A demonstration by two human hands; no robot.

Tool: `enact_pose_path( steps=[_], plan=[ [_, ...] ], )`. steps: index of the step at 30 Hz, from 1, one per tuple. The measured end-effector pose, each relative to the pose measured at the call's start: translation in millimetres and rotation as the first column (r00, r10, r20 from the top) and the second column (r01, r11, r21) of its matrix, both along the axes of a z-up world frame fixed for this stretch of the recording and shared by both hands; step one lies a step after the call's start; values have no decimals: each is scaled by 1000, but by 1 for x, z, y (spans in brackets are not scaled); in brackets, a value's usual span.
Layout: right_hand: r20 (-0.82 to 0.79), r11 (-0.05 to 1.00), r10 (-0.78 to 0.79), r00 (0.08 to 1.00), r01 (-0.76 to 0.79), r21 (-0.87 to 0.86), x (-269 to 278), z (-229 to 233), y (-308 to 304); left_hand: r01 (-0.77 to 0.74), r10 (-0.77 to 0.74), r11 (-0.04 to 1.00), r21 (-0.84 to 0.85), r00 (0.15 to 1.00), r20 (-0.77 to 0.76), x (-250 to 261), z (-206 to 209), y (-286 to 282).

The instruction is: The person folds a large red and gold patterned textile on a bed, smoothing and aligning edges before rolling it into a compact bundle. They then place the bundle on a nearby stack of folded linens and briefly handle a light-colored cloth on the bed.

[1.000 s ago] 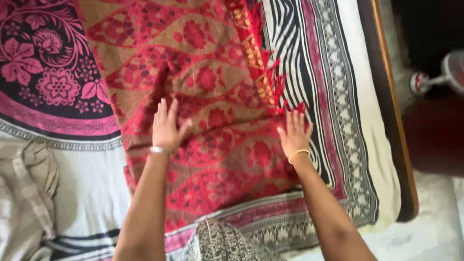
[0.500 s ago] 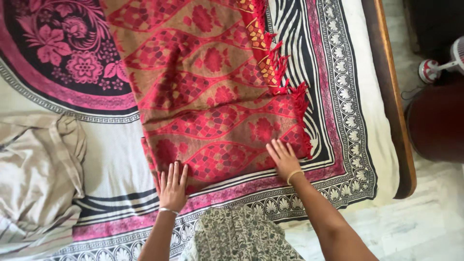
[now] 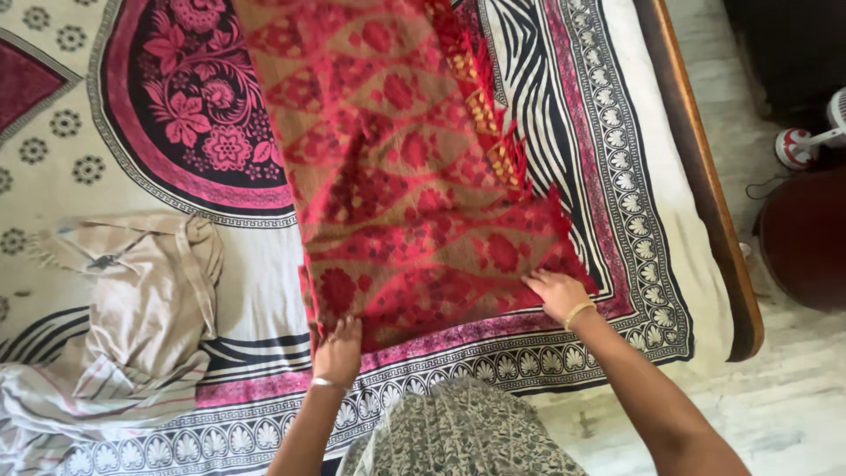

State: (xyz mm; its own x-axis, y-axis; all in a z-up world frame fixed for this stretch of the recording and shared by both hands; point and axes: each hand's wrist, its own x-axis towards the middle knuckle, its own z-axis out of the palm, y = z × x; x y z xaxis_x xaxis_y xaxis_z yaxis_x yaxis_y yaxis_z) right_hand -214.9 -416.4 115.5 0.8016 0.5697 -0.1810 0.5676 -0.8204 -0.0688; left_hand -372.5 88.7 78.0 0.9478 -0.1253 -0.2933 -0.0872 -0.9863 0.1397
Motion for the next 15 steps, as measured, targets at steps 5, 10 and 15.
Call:
enact_pose_path(
  steps=[5,10,15],
  plan=[
    [-238,992,0,971,-31,-126,-29,33,-3,-43,10,992,-118,963,-269,-40,31,-8],
    [-175,995,64,982,-77,-65,-13,54,8,-187,145,981,-44,870,-471,-23,66,-2],
    [-60,992,128,990,-128,12,42,71,25,-287,232,958,-29,828,-510,20,114,29]
  ],
)
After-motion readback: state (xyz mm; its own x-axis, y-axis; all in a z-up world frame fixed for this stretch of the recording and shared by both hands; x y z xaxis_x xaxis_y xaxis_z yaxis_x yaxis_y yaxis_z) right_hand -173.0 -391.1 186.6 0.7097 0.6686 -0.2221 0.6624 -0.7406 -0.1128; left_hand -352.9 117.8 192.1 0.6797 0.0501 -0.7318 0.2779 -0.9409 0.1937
